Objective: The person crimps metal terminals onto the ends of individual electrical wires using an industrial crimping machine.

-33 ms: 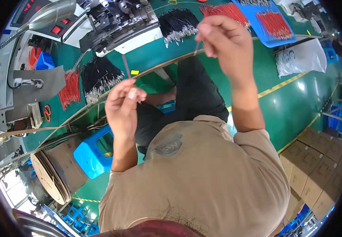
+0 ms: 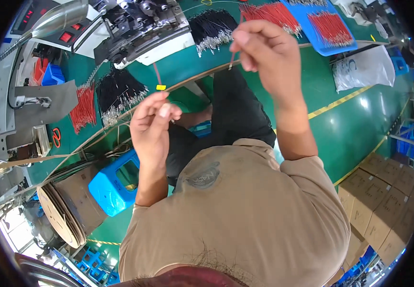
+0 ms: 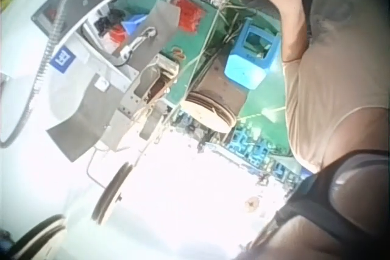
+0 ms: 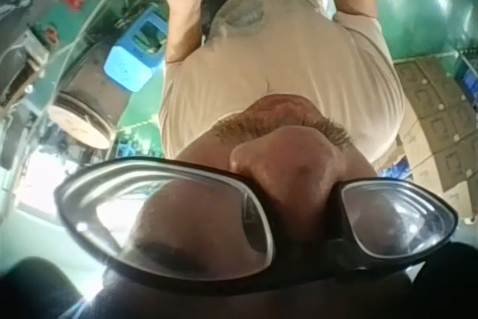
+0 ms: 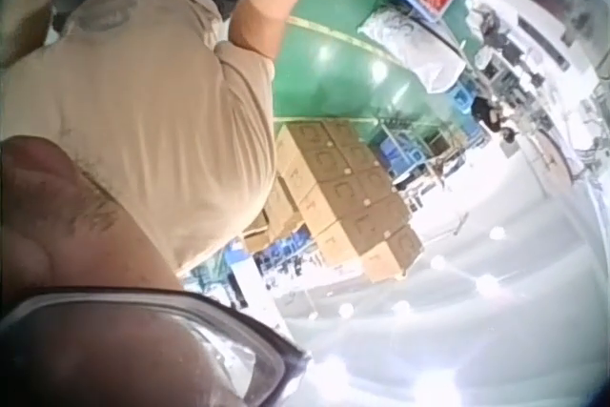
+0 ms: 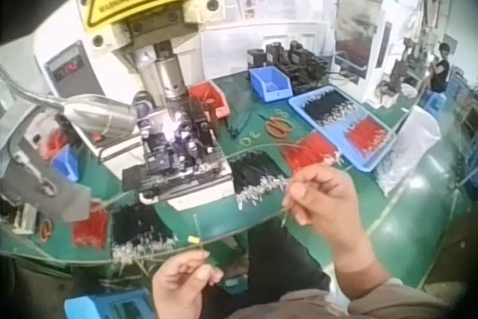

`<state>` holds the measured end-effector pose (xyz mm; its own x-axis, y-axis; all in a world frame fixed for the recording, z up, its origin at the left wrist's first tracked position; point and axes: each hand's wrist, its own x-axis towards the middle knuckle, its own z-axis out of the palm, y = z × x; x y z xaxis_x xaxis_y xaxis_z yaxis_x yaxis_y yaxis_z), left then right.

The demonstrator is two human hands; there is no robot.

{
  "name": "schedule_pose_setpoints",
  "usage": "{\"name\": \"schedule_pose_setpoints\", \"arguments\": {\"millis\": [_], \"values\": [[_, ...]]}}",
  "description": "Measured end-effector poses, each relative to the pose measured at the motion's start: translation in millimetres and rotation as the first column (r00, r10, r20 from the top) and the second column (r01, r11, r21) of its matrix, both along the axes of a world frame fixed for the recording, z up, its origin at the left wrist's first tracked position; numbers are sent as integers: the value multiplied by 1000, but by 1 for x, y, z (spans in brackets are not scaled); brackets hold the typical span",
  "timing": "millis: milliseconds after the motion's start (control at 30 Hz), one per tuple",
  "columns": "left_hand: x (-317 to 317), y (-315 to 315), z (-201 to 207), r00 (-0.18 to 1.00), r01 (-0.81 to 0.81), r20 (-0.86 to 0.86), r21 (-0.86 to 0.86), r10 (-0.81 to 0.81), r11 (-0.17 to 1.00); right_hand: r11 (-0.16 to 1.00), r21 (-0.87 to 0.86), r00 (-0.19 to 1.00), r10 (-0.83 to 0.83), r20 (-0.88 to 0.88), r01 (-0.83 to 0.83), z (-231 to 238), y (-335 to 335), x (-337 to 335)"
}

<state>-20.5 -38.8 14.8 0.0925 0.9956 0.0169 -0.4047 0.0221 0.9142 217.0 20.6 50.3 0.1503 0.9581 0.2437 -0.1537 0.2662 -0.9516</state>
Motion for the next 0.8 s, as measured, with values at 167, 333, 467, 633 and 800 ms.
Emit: {"name": "schedule_pose_setpoints", "arguments": {"millis": [167, 333, 467, 633, 800], "values": [[31, 9, 5, 995, 97, -24, -15, -97, 995, 984, -34, 972, 168, -164, -175, -8, -8, -10], [44, 11, 1, 994, 106, 10, -27, -105, 994, 967, -130, 970, 201, -140, -219, -19, -13, -25], [44, 11, 3, 993, 112, -28, -58, -114, 992, 957, -169, 965, 211, -157, -237, -24, -13, -35], [44, 9, 0, 996, 77, -36, -58, -79, 995, 952, -190, 966, 214, -147, -240, -26, -14, -40], [47, 8, -3, 995, 14, -97, -35, -17, 999, 944, -211, 963, 230, -138, -255, -28, -15, -44]]}}
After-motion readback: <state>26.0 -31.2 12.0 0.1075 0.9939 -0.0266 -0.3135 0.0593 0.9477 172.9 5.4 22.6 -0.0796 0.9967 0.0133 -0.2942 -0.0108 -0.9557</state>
